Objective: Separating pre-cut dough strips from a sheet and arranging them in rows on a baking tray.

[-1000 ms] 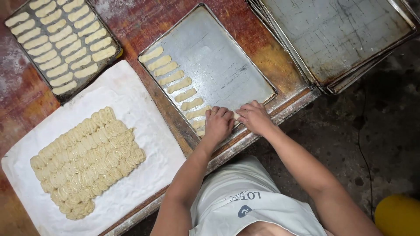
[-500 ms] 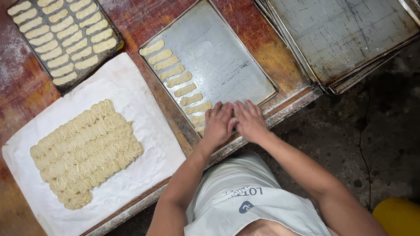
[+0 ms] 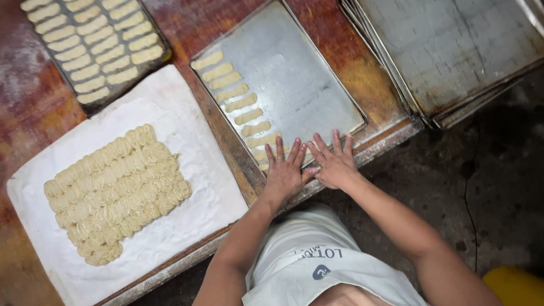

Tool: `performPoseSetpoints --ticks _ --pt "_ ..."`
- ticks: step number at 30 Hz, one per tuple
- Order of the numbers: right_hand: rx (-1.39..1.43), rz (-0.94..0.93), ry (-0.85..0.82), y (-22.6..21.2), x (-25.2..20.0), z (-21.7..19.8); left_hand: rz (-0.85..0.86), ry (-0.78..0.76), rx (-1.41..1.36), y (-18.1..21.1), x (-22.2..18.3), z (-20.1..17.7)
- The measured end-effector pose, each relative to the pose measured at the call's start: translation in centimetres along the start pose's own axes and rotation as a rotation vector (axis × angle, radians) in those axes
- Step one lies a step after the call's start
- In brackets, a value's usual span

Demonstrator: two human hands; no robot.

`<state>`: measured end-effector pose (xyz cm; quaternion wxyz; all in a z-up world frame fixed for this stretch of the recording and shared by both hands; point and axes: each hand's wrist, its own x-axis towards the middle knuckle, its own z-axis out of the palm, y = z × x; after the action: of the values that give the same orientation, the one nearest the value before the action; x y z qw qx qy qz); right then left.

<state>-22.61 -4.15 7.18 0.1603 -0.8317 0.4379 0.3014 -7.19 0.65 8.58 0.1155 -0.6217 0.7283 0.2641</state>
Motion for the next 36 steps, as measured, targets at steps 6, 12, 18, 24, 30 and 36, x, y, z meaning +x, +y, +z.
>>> performPoseSetpoints --ticks 6,12,18,24,30,36 --pt "-0.117 0.078 -0.135 -0.8 0.8 -1.7 0.113 0.181 -0.038 -2.5 1.4 3.9" --pt "0.097 -0.109 0.495 -6.7 7.3 -1.3 0.079 0.635 -0.257 -11.3 -5.3 6.9" --pt "0.362 -0.767 0.642 -32.3 10.4 -2.5 -0.495 1.281 -0.279 -33.2 -15.3 17.4" --pt "0.136 -1.030 0.489 -53.8 9.0 0.2 -0.887 1.232 -0.218 -45.3 -36.0 21.7" --pt "-0.002 -1.133 0.819 -59.0 10.6 4.7 -0.715 1.094 -0.200 -43.6 -37.9 22.0" --pt "0.197 -1.223 0.721 -56.3 8.5 4.4 -0.667 1.126 -0.190 -44.2 -37.8 22.4"
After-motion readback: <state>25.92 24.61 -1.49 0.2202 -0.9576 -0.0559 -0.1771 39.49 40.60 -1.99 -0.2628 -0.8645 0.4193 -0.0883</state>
